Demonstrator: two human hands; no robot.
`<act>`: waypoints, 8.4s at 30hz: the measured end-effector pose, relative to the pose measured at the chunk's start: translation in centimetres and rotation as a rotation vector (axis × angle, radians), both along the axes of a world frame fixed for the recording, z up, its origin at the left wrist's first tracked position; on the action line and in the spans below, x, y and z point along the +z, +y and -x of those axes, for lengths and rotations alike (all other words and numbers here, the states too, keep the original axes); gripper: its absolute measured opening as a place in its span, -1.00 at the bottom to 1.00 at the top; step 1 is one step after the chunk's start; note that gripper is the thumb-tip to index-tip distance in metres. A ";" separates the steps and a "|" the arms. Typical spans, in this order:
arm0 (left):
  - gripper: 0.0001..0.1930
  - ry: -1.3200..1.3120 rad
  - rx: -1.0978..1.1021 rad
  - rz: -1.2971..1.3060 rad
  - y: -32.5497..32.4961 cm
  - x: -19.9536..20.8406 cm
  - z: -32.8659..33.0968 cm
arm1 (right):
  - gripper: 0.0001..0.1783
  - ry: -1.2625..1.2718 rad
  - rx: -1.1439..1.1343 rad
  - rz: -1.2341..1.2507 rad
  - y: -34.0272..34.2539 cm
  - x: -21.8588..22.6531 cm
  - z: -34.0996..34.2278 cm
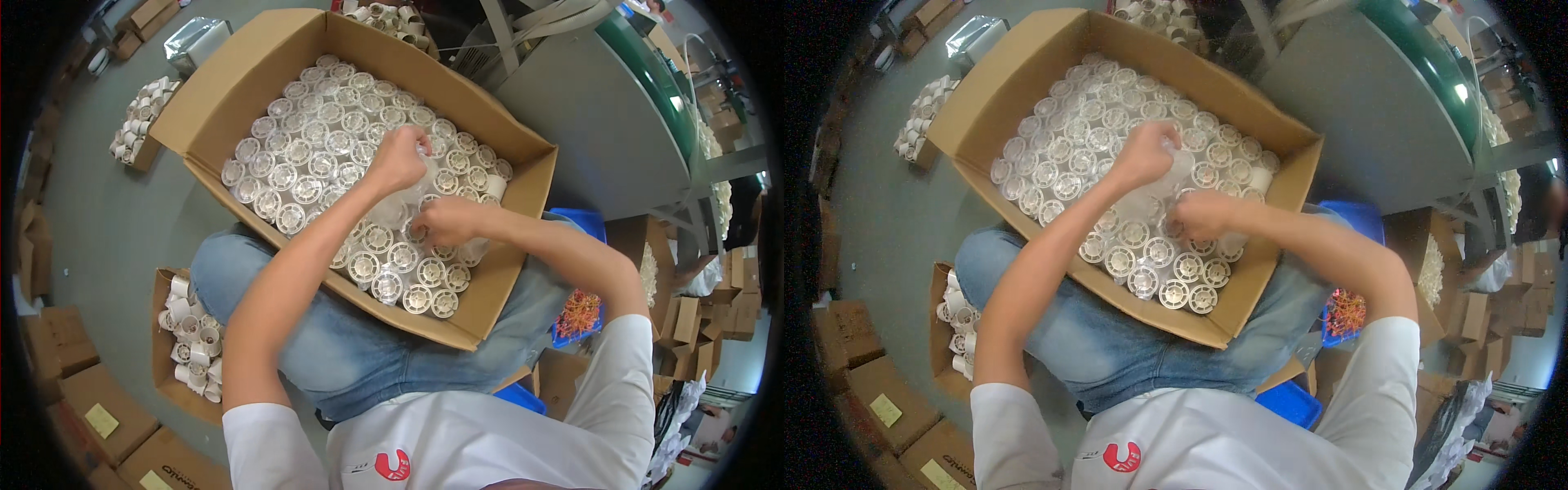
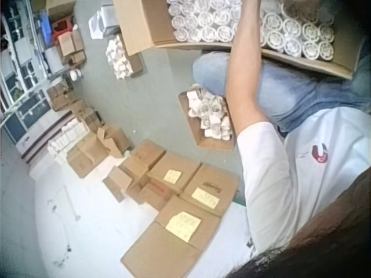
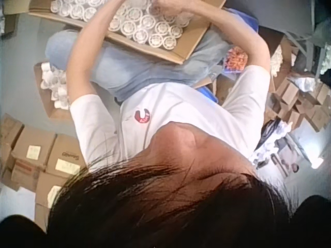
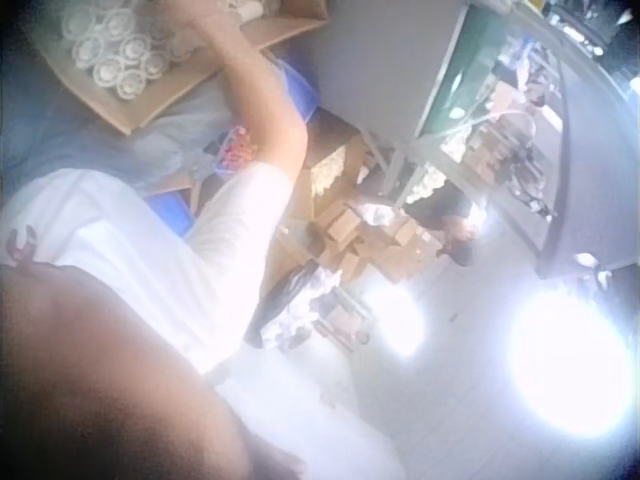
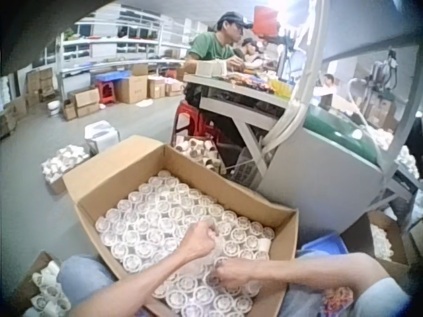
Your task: The recorder is assembling small electronic components by placing them into plastic housings while sitting on the floor of a factory.
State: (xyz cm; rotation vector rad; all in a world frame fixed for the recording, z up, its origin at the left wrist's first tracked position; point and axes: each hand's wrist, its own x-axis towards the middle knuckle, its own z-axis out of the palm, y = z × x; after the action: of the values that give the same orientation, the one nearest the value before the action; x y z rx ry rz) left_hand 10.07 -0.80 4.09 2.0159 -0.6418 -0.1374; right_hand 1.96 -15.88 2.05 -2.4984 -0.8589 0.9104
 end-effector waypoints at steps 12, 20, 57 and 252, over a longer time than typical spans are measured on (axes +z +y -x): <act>-0.70 -0.025 -0.825 -0.829 4.5 -1.6 7.7 | -0.87 0.088 0.007 -0.136 -0.5 1.3 -1.9; -0.85 -0.123 -0.886 -0.822 3.2 -3.9 8.0 | -0.87 0.263 -0.354 -0.461 -0.4 5.0 -2.3; -0.73 0.149 -0.716 -0.642 6.9 2.9 2.3 | -0.80 0.372 -0.087 -0.538 5.9 5.9 5.1; -0.81 0.075 -0.092 -0.107 0.4 -1.3 -5.4 | -0.70 -0.552 -0.949 -0.662 -11.2 10.1 -12.2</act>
State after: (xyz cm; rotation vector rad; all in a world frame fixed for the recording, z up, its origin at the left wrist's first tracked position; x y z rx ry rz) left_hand 15.46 -0.41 2.80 2.0731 -0.6926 -0.3069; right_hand 14.20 -27.11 12.11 -2.1254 0.0084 -0.3418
